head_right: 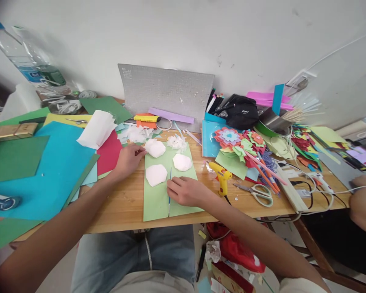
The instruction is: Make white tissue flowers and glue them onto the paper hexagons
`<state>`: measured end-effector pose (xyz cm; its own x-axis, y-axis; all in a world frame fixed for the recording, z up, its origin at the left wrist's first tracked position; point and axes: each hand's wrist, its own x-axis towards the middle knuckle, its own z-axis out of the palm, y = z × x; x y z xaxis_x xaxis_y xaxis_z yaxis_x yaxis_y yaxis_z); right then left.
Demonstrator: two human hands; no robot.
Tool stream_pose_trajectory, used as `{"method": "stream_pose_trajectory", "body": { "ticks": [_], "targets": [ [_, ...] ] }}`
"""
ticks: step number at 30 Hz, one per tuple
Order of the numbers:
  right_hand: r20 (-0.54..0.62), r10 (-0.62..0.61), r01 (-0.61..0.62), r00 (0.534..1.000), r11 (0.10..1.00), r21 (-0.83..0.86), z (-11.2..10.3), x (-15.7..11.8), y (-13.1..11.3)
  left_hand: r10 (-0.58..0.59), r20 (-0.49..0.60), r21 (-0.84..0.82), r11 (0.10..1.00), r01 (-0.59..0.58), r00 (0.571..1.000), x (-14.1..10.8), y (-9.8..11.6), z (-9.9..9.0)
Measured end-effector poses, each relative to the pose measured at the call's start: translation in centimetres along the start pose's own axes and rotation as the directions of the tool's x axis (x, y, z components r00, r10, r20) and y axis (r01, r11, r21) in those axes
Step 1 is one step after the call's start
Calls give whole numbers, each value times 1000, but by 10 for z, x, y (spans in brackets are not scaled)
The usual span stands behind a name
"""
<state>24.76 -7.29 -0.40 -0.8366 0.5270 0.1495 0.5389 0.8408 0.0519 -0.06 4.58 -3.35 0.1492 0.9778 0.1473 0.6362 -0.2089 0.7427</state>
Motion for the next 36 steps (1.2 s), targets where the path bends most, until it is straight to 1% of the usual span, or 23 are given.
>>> {"method": "stream_pose_trajectory", "body": {
  "ticks": [1, 2, 3, 4, 5, 6, 7, 9, 10, 12, 15, 20, 26, 30, 33, 36],
  "targets": [
    [-53, 69, -65, 996, 996, 67, -1, -1, 1, 3, 7, 9, 1000, -3, 1000, 1, -1, 1],
    [-120, 171, -153, 978, 978, 143, -2, 0, 2, 4, 8, 15, 1000, -4, 1000, 2, -1, 2],
    [-194, 292, -247, 937, 942, 227, -3, 3, 2, 6, 4, 21, 1000, -6, 1000, 2, -2, 2],
    [-265, 415, -329, 870, 890, 314, -4, 9, 2, 10, -3, 29, 1000, -10, 1000, 3, -3, 2],
    [-325, 525, -387, 787, 829, 403, -4, 17, 1, 15, -12, 36, 999, -14, 1000, 4, -3, 2],
    [-363, 618, -421, 697, 763, 490, -5, 28, 1, 20, -18, 45, 999, -20, 1000, 4, -4, 2],
    [-364, 692, -437, 623, 694, 572, -6, 40, 1, 25, -21, 54, 998, -24, 999, 5, -5, 3],
    [-316, 788, -401, 528, 559, 726, -5, 65, 3, 24, -17, 71, 997, -23, 1000, 6, -7, 3],
    [-285, 810, -380, 513, 512, 770, -3, 76, 5, 21, -13, 77, 997, -20, 1000, 6, -7, 3],
    [-259, 821, -357, 509, 475, 804, 1, 93, 10, 9, -7, 88, 996, -9, 1000, 6, -7, 3],
    [-277, 810, -361, 517, 500, 788, 11, 103, 15, -10, 8, 110, 994, 9, 1000, 6, -5, 3],
    [-274, 804, -399, 527, 519, 756, 24, 104, 18, -43, 32, 157, 987, 38, 999, 6, 1, 3],
    [-296, 793, -379, 533, 536, 754, 31, 105, 20, -54, 39, 182, 982, 46, 998, 5, 3, 2],
    [-299, 788, -390, 538, 547, 741, 35, 105, 21, -41, 35, 190, 981, 33, 999, 5, 3, 2],
    [-314, 769, -394, 557, 577, 715, 38, 104, 22, -38, 37, 193, 981, 30, 999, 5, 4, 2],
    [-336, 733, -396, 592, 627, 671, 39, 104, 23, -48, 42, 191, 981, 39, 998, 5, 4, 2]
  ]
}}
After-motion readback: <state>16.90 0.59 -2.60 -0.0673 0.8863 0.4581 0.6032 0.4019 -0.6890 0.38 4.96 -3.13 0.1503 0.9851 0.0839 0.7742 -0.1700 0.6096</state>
